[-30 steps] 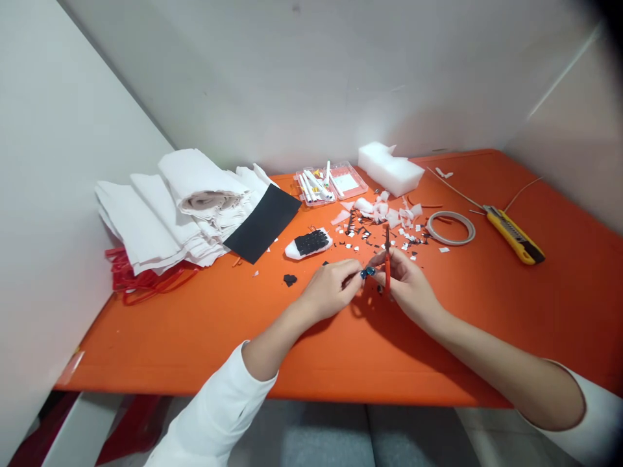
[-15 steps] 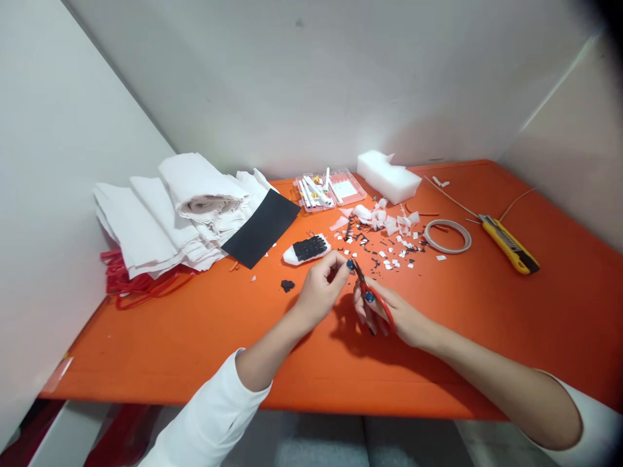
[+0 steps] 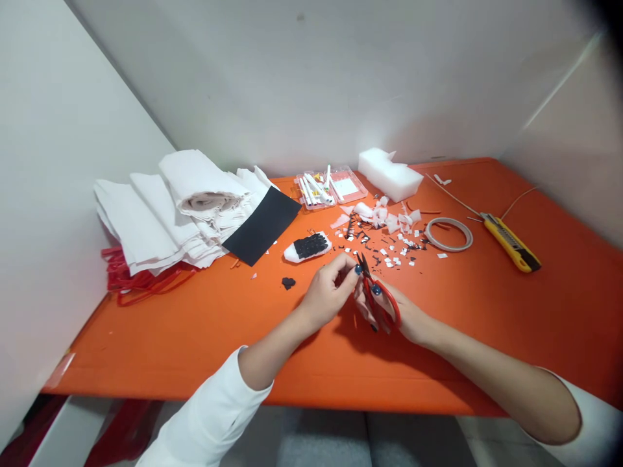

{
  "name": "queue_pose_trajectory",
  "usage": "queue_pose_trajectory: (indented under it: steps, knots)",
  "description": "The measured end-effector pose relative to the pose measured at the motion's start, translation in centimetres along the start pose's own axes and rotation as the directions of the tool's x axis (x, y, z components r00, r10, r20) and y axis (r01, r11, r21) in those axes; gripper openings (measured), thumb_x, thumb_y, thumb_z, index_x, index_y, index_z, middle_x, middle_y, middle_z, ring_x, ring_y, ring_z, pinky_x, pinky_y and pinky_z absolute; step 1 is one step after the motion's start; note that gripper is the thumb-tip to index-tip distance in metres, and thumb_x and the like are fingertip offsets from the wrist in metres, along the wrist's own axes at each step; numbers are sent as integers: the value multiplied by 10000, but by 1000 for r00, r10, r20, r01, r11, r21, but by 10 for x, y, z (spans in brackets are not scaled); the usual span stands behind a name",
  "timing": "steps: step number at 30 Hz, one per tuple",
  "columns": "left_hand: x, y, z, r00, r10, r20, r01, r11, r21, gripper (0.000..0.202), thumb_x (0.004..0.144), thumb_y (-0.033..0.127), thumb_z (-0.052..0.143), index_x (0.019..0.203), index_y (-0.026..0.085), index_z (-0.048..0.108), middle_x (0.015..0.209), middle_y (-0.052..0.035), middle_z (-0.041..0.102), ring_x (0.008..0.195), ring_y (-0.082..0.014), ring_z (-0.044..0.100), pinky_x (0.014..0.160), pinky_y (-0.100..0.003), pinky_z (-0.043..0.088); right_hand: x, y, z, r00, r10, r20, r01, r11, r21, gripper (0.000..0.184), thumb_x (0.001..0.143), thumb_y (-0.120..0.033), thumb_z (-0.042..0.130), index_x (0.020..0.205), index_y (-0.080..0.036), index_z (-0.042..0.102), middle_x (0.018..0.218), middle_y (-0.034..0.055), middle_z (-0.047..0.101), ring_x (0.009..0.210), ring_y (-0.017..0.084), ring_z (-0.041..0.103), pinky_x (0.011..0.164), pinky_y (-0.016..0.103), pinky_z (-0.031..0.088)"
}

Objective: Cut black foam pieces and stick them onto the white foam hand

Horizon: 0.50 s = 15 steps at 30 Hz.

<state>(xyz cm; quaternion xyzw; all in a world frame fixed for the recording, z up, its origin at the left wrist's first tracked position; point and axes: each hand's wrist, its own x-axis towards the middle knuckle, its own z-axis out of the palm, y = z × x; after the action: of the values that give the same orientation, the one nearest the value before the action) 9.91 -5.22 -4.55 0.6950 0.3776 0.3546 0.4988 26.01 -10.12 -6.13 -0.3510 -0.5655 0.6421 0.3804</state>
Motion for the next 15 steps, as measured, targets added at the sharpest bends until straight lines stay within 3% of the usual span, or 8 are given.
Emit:
queue_pose_trajectory:
  steps: [6, 15]
  knots:
    - [2, 1, -2, 998, 40, -54, -45, 995, -93, 222, 916, 326, 466, 761, 168, 487, 665, 42, 423, 565, -74, 363, 559, -205, 331, 0, -3, -1, 999, -31, 15, 31, 999, 24, 407, 934, -574, 376, 797, -196, 434, 646, -30, 484, 480, 83, 408, 463, 232, 340]
    - [2, 4, 0, 998, 45, -44, -49, 994, -96, 204, 903, 311, 482, 761, 167, 507, 702, 22, 482, 617, -92, 415, 591, -211, 356, -1, 2, -4, 999, -25, 26, 25, 1000, -17, 393, 940, -567, 367, 843, -193, 437, 657, -40, 465, 487, 82, 408, 470, 225, 357]
